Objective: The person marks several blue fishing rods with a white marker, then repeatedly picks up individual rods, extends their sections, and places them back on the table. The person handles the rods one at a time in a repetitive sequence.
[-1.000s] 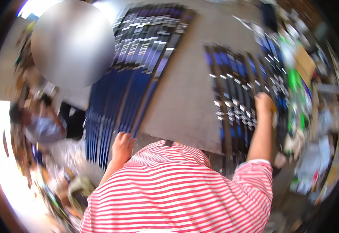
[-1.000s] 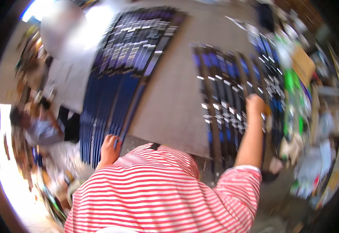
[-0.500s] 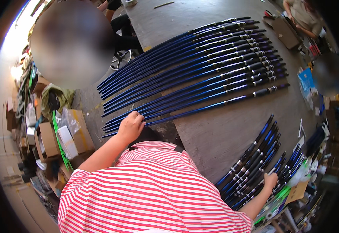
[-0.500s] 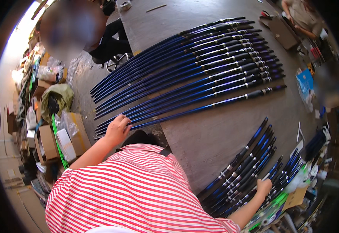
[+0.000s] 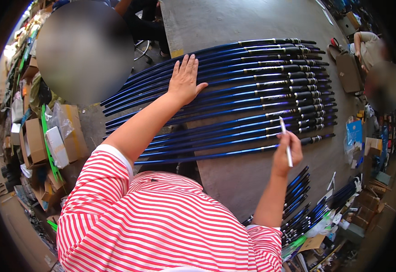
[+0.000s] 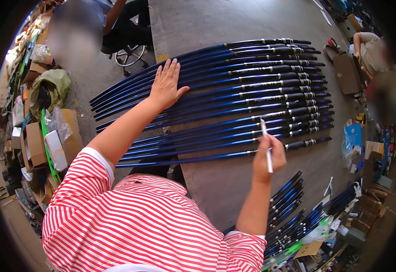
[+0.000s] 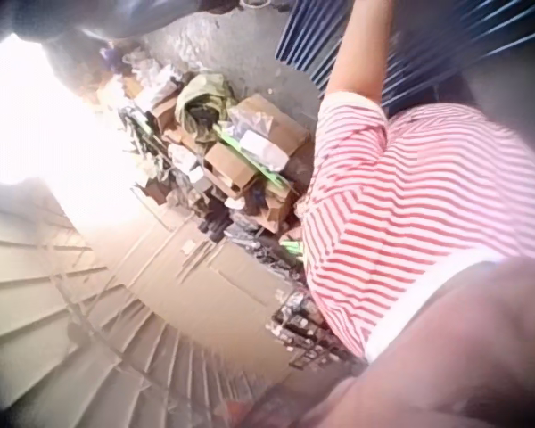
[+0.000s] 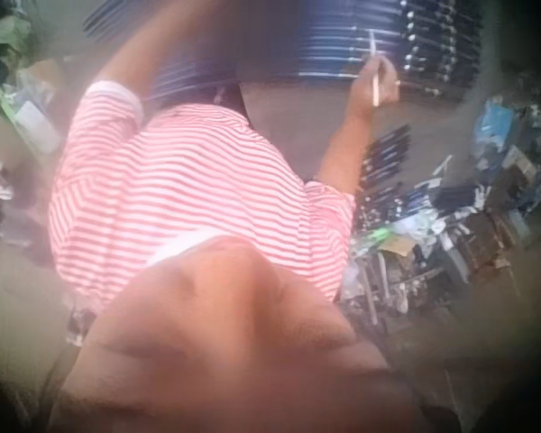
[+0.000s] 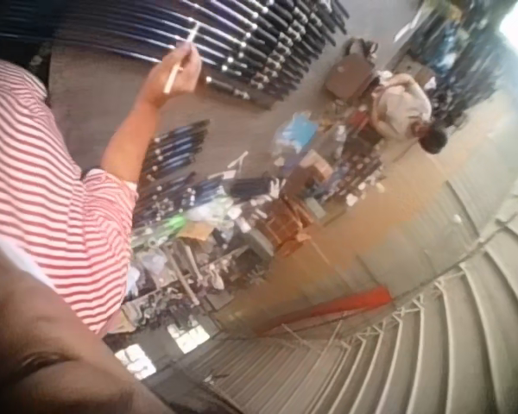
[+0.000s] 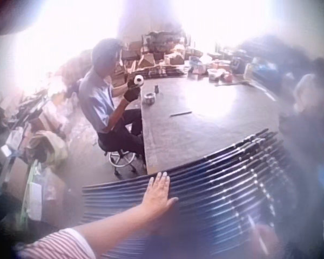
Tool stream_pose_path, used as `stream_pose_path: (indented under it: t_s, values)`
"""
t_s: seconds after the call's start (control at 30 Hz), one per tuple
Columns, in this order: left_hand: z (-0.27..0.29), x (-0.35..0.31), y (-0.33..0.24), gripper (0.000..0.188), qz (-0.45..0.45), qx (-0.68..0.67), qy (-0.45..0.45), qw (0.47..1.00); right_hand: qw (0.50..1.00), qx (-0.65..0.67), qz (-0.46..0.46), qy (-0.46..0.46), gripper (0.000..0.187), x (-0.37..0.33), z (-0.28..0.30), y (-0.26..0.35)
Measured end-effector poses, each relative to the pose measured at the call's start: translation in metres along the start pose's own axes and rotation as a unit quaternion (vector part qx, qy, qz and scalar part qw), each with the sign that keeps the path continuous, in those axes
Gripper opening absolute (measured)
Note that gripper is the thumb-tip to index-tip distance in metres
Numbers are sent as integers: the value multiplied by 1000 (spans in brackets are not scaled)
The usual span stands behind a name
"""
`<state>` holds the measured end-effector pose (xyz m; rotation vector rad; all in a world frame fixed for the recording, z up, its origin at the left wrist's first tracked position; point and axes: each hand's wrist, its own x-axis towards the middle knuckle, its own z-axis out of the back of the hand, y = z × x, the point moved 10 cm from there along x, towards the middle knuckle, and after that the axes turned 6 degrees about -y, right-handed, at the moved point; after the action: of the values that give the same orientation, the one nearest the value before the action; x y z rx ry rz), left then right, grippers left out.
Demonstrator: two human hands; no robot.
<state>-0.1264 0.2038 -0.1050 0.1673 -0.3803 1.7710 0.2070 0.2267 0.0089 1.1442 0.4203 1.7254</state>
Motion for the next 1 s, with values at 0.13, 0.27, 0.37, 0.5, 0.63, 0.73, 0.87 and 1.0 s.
stream_pose_path:
  t_s: [0.13, 0.27, 0.37, 0.5, 0.63, 0.73, 0.87, 1.0]
  values:
    - [-42, 30, 13, 81, 29, -5, 20, 999, 993, 69, 84, 50, 17, 22, -97, 38]
    - [-48, 34, 16, 82, 34, -31, 47, 998, 992, 77, 89, 36, 10, 34, -168, 26]
    - [-46, 37, 18, 82, 42, -62, 52, 996, 990, 86, 103, 33, 11, 42, -216, 28]
    - [-44, 40, 23, 84, 56, -96, 59, 992, 989, 97, 104, 31, 13, 57, -276, 15]
    - [-46, 41, 26, 86, 64, -114, 72, 989, 990, 80, 104, 49, 11, 64, -304, 7]
    - [-50, 43, 27, 83, 60, -101, 76, 990, 991, 53, 110, 55, 11, 66, -306, 7]
    - [-47, 42, 29, 83, 63, -115, 74, 989, 980, 44, 184, 53, 12, 63, -306, 30]
    - [-48, 44, 28, 83, 63, -110, 85, 988, 978, 41, 196, 52, 13, 63, -308, 32]
